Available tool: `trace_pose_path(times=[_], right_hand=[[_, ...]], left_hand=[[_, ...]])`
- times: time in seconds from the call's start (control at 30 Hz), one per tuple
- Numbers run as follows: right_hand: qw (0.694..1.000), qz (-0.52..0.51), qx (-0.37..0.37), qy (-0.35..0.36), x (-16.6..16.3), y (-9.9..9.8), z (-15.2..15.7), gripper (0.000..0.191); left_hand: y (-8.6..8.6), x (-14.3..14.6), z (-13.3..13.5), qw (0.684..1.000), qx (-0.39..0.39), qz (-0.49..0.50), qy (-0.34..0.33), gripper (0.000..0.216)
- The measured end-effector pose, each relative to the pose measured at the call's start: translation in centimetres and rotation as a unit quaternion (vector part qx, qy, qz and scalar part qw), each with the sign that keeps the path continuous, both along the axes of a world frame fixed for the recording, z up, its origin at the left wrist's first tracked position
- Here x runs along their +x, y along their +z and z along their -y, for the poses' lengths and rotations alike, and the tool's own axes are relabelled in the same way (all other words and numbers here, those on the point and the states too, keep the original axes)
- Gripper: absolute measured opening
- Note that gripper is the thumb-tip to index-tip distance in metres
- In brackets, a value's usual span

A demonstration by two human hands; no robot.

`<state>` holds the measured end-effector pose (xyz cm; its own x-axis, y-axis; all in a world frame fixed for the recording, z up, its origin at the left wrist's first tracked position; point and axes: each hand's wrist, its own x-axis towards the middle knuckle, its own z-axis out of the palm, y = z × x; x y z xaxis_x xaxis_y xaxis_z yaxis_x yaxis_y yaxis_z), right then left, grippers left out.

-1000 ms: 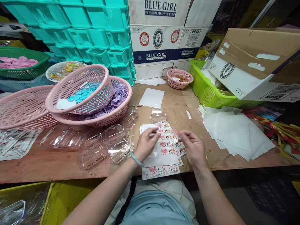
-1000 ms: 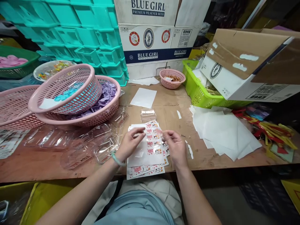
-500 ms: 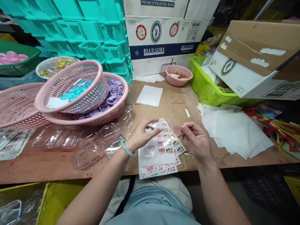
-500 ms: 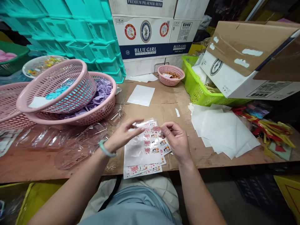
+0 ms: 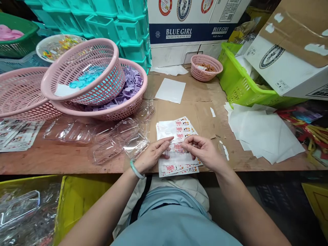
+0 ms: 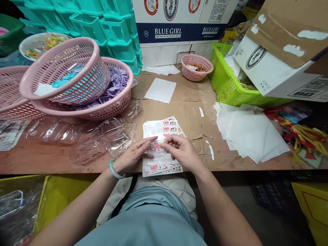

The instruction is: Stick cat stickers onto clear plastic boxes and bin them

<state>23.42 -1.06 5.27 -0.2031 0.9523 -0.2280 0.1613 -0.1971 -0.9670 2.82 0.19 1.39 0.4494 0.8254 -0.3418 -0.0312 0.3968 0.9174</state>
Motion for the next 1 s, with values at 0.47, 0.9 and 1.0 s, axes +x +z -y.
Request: trace_pose_path(times=[0.47, 0.9, 1.0], right_hand=[[0.995, 0.086, -0.032, 0.036, -0.8, 1.3, -0.3, 0.033], [0.992, 0.106, -0.054, 0.048, -1.4, 2.0, -0.7, 0.035], [0.99, 0.121, -0.047, 0.054, -1.3, 1.9, -0.8, 0.036]], left_hand=[[-0.2, 0.0, -0.1, 1.0, 0.029, 0.009, -0.009, 0.048], [-0.1, -0.1, -0.1, 0.999, 0.028, 0.014, -0.014, 0.046], [-0.1, -0.1, 0.0, 0.999, 0.029, 0.012, -0.018, 0.047]])
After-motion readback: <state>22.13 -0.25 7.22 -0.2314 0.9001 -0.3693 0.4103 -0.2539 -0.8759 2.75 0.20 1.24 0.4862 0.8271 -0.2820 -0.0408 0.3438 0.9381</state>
